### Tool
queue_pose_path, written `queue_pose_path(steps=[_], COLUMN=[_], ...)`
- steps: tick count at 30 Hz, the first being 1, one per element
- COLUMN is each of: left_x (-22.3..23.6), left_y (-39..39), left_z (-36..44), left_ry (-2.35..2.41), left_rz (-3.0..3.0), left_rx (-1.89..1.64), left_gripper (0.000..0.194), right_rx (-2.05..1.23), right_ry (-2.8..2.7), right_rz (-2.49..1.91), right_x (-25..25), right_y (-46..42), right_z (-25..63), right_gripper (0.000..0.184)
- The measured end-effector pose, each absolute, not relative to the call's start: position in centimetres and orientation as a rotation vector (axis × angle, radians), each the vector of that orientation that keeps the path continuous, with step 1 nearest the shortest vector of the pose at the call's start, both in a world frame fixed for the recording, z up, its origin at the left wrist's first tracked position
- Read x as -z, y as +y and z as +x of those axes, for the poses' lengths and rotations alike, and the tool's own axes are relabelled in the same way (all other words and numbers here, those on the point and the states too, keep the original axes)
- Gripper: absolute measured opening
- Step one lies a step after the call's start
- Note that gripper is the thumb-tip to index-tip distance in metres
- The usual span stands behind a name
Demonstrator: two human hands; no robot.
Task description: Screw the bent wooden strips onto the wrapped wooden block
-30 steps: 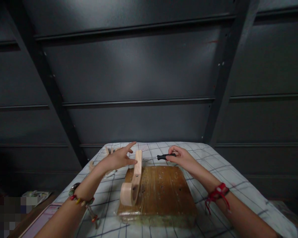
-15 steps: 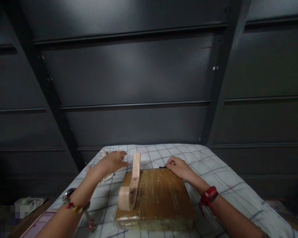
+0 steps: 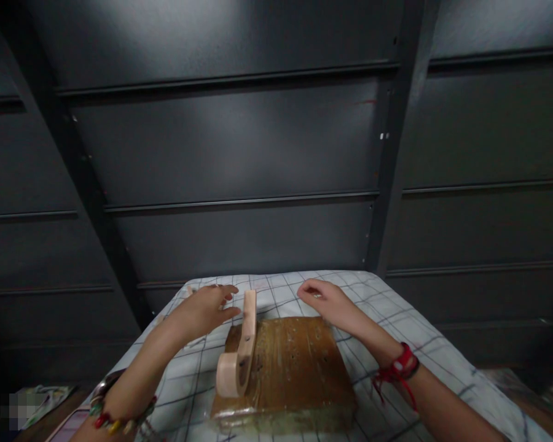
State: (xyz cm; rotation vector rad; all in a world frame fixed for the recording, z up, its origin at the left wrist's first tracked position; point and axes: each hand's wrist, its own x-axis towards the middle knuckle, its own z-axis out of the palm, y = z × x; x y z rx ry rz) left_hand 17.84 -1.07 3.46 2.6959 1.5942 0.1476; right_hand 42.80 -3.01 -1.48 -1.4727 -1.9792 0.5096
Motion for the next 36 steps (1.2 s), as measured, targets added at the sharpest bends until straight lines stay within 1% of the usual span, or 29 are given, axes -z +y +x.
queue_pose_path(steps=[3, 6, 9, 12, 16, 20, 23, 27, 30, 33, 36], left_x=[-4.0, -3.9, -3.0, -2.2, -2.1, -2.6, -3.0, -3.4, -3.5, -3.3, -3.2], left_y=[-1.9, -2.5, -2.6, -2.3, -2.1, -2.3, -2.4, -2.6, -2.7, -2.6, -2.6], left_z=[17.9, 18.5, 19.5, 20.1, 20.0, 19.5, 19.1, 18.8, 18.7, 18.8, 19.0], left_ry=[1.486, 1.373, 1.162, 0.997, 1.004, 1.044, 1.022, 0.976, 1.006, 1.042, 0.971], left_rz=[2.712, 2.732, 2.757, 2.776, 2.757, 2.73, 2.743, 2.765, 2.752, 2.739, 2.763], left_rx=[-0.2, -0.275, -0.318, -0.233, -0.112, 0.071, 0.18, 0.248, 0.226, 0.158, 0.058], left_gripper=[0.036, 0.031, 0.035, 0.04, 0.043, 0.048, 0.048, 0.051, 0.05, 0.048, 0.045], right_rx=[-0.456, -0.439, -0.547, -0.707, -0.813, -0.806, -0.723, -0.582, -0.523, -0.548, -0.627], right_ry=[-2.028, -2.09, -2.231, -2.393, -2.503, -2.518, -2.482, -2.382, -2.284, -2.193, -2.105], right_rz=[-1.473, -1.555, -1.645, -1.687, -1.791, -1.886, -1.934, -1.985, -2.056, -2.156, -2.248], right_x=[0.8, 1.7, 3.2, 4.1, 4.5, 4.6, 4.0, 2.0, 0.9, 1.0, 2.1], right_y=[-3.5, -2.4, -0.3, 1.4, 2.8, 3.6, 3.8, 2.7, 0.8, -1.9, -4.5], right_z=[42.5, 42.6, 43.2, 44.1, 44.3, 43.1, 42.4, 43.0, 44.5, 46.0, 46.7], right_gripper=[0.023, 0.024, 0.025, 0.026, 0.027, 0.028, 0.027, 0.027, 0.027, 0.025, 0.025])
